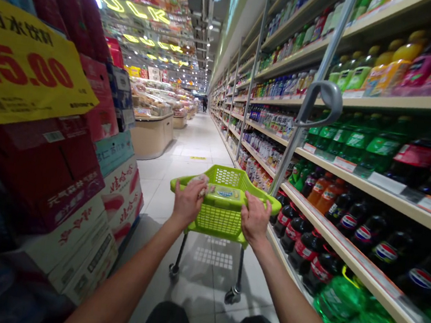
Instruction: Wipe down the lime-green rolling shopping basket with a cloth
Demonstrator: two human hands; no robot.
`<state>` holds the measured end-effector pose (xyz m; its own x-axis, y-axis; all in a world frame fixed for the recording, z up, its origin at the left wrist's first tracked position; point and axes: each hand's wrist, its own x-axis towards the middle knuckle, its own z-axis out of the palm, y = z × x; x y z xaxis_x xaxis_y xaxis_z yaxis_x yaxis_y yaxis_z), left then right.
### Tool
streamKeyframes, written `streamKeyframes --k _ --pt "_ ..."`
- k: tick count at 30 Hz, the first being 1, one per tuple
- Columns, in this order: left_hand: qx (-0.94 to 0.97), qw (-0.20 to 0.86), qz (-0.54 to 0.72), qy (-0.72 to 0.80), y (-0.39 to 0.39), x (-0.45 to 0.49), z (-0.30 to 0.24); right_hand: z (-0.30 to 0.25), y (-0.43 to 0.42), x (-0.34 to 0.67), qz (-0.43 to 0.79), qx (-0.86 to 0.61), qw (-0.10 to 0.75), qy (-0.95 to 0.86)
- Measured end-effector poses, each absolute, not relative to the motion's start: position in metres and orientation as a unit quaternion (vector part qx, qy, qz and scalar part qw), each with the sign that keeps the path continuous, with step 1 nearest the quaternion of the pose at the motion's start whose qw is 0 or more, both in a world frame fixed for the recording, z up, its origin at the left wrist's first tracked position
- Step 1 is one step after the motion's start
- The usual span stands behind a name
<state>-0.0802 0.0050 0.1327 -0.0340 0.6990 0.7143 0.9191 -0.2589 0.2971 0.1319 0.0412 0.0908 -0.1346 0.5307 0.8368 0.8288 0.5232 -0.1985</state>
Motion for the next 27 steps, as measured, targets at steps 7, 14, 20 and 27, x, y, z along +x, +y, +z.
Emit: streamKeyframes --k 7,14,20,27 --pt "-0.758 0.141 -0.4 -0.496 0.005 -0.006 0.127 0.092 0.041 0.134 -0.114 -0.421 0.529 -0.728" --pt "-0.801 0.138 -0.373 -0.448 0.025 0.056 0.126 0.104 0.045 0.154 -0.023 -0.448 0.636 -0.628" --pt "-0.806 0.157 -0.36 -0.443 0.029 0.048 0.124 0.102 0.052 0.173 -0.029 -0.48 0.62 -0.62" --pt "-0.677 0.166 -0.373 -0.612 0.011 -0.081 0.129 0.105 0.053 0.171 -0.101 -0.495 0.529 -0.682"
